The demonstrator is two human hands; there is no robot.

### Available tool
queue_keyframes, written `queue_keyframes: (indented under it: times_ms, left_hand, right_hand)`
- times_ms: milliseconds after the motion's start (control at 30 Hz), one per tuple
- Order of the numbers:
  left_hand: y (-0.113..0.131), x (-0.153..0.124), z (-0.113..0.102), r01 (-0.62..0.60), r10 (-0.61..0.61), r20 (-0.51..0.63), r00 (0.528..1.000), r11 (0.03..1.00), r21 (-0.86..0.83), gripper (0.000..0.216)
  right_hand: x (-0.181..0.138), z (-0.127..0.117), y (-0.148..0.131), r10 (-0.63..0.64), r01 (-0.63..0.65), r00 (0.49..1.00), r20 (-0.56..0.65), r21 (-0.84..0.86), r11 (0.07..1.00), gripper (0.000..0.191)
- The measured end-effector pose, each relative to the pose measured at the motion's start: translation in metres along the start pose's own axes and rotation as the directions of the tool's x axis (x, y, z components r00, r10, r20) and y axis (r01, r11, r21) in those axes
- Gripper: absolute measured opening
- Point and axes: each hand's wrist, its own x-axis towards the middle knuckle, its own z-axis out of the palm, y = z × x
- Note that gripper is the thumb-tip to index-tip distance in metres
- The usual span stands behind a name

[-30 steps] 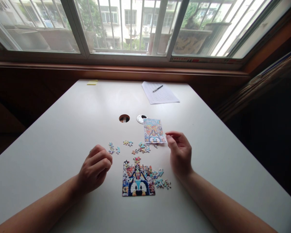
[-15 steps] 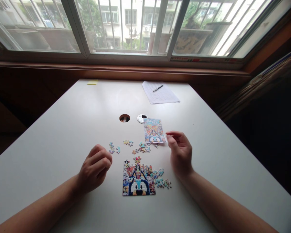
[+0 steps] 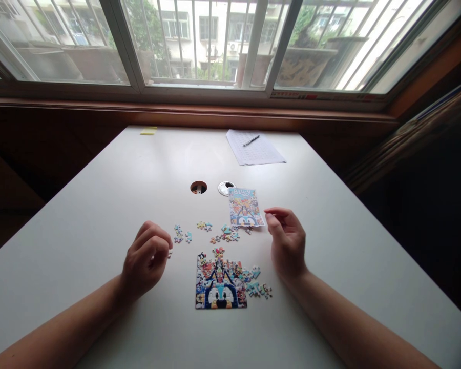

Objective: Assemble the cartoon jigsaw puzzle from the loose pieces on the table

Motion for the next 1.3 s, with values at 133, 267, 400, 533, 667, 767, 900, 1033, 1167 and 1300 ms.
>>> queue_keyframes:
  times_ms: [133, 267, 400, 533, 667, 767, 900, 1033, 1167, 1300]
  left_hand:
    - [0.0, 0.002, -0.002, 0.036, -0.035, -0.025, 0.999, 0.999, 0.004, 0.029]
    - [0.001, 0.002, -0.003, 0.048, -0.048, -0.034, 0.998, 0.999, 0.001, 0.03]
    - [0.001, 0.003, -0.005, 0.101, -0.101, -0.066, 0.993, 0.995, -0.007, 0.03]
    - [-0.001, 0.006, -0.011, 0.153, -0.152, -0.114, 0.982, 0.988, -0.001, 0.031]
    - [-0.004, 0.01, -0.018, 0.177, -0.168, -0.163, 0.972, 0.984, 0.038, 0.03]
    - [-0.008, 0.014, -0.022, 0.214, -0.199, -0.197, 0.96, 0.975, 0.058, 0.03]
    - [-0.014, 0.021, -0.028, 0.27, -0.259, -0.217, 0.941, 0.962, 0.027, 0.028]
    - [-0.018, 0.031, -0.038, 0.293, -0.282, -0.192, 0.94, 0.956, 0.028, 0.023]
    - [-0.024, 0.041, -0.052, 0.239, -0.238, -0.025, 0.971, 0.957, 0.166, 0.017]
    - [-0.031, 0.043, -0.065, 0.14, -0.195, 0.173, 0.965, 0.948, 0.287, 0.014]
  right_hand:
    - [0.005, -0.002, 0.002, 0.002, -0.002, 1.0, -0.01, -0.022, 1.0, 0.012]
    - [0.014, -0.005, 0.005, 0.033, -0.033, 0.999, 0.012, -0.041, 0.999, 0.014]
    - [0.024, -0.008, 0.007, 0.035, -0.034, 0.999, 0.011, -0.057, 0.998, 0.014]
    - [0.037, -0.016, 0.006, 0.01, -0.01, 1.0, 0.001, -0.027, 1.0, 0.014]
    - [0.057, -0.03, 0.011, -0.013, 0.011, 0.999, -0.044, -0.029, 1.0, 0.016]
    - [0.07, -0.042, 0.02, 0.007, -0.01, 0.998, -0.065, -0.045, 0.999, 0.017]
    - [0.079, -0.052, 0.034, 0.019, -0.027, 0.996, -0.091, -0.093, 0.995, 0.019]
    - [0.08, -0.054, 0.042, -0.005, -0.011, 0.993, -0.116, -0.138, 0.99, 0.019]
    - [0.077, -0.053, 0.043, -0.048, 0.023, 0.988, -0.147, -0.166, 0.986, 0.021]
    - [0.073, -0.05, 0.04, -0.077, 0.049, 0.982, -0.171, -0.165, 0.985, 0.02]
